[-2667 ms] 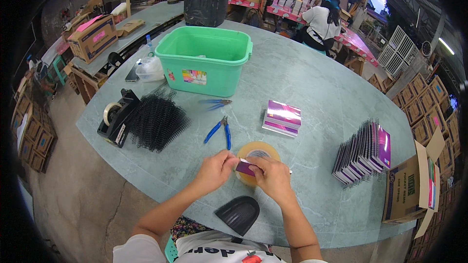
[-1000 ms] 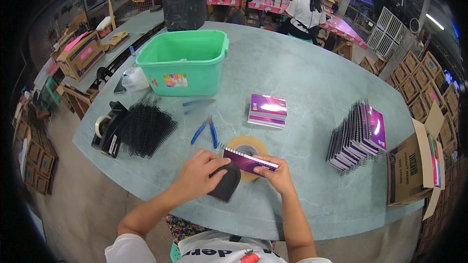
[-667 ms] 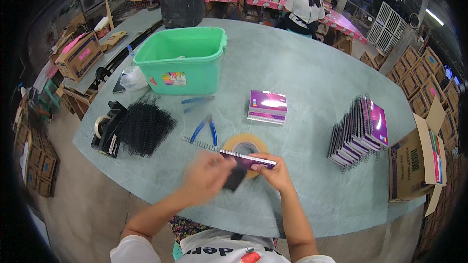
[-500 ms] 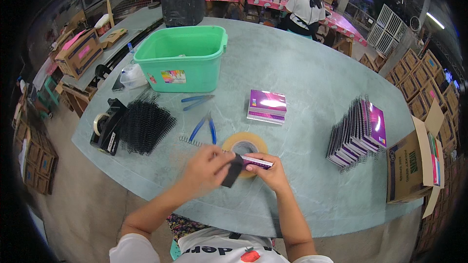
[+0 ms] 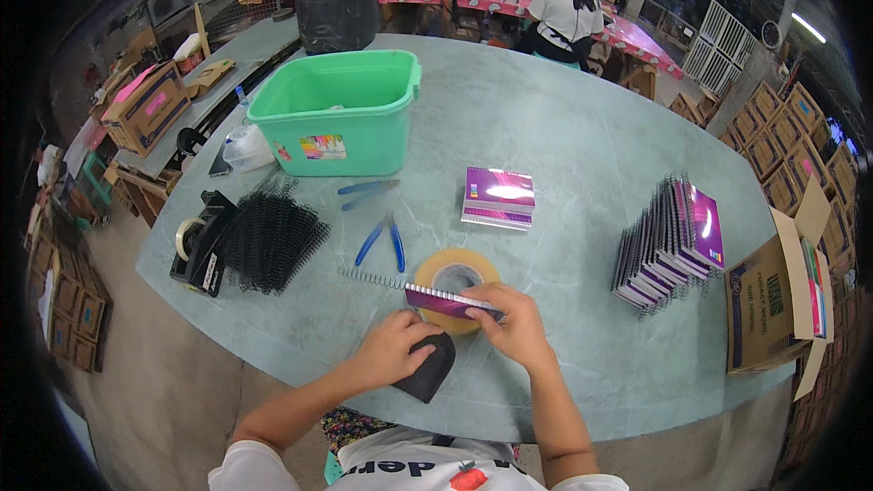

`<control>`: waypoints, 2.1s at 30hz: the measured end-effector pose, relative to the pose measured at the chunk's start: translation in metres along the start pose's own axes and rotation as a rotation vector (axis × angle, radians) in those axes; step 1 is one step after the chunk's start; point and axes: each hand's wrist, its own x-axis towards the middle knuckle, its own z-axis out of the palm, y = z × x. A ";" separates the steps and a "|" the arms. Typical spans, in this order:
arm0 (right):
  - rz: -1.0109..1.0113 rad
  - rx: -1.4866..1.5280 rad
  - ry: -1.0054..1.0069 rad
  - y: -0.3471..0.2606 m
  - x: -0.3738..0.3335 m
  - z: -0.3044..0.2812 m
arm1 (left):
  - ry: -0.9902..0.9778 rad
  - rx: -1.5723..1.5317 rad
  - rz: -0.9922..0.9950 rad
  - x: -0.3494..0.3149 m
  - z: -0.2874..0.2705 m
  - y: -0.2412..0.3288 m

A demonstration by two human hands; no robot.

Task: The person inserts a black spiral coil through the pre-punched holes of a notebook cover and pages by hand, then uses pliers to crimp the ends of the coil.

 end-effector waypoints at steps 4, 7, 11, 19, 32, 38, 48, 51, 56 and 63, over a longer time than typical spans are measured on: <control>-0.169 -0.595 0.162 -0.025 -0.003 0.013 | -0.030 0.157 0.145 0.006 0.004 -0.001; -0.164 -0.551 0.244 -0.020 -0.003 0.031 | -0.056 0.227 0.166 0.008 0.007 0.003; -0.152 -0.423 0.281 -0.011 0.002 0.032 | 0.119 0.276 0.234 0.007 -0.013 0.028; -0.178 -0.422 0.266 -0.010 0.004 0.031 | 0.353 0.540 0.276 0.032 -0.031 0.018; -0.192 -0.318 0.324 -0.006 0.002 0.031 | -0.002 0.446 -0.032 -0.035 -0.007 0.001; -0.179 -0.300 0.297 -0.014 0.002 0.030 | -0.038 0.270 -0.089 -0.044 -0.026 -0.011; -0.267 -0.307 0.323 -0.006 0.001 0.032 | 0.146 0.156 -0.054 -0.036 -0.034 -0.007; -0.156 -0.207 0.303 -0.011 0.000 0.020 | 0.142 -0.006 -0.128 -0.033 -0.039 0.003; 0.242 0.528 0.108 0.034 -0.018 0.011 | 0.501 -0.093 -0.026 -0.001 -0.060 0.030; 0.208 0.574 0.087 0.033 -0.017 0.014 | 0.308 -0.028 0.187 0.015 -0.039 0.031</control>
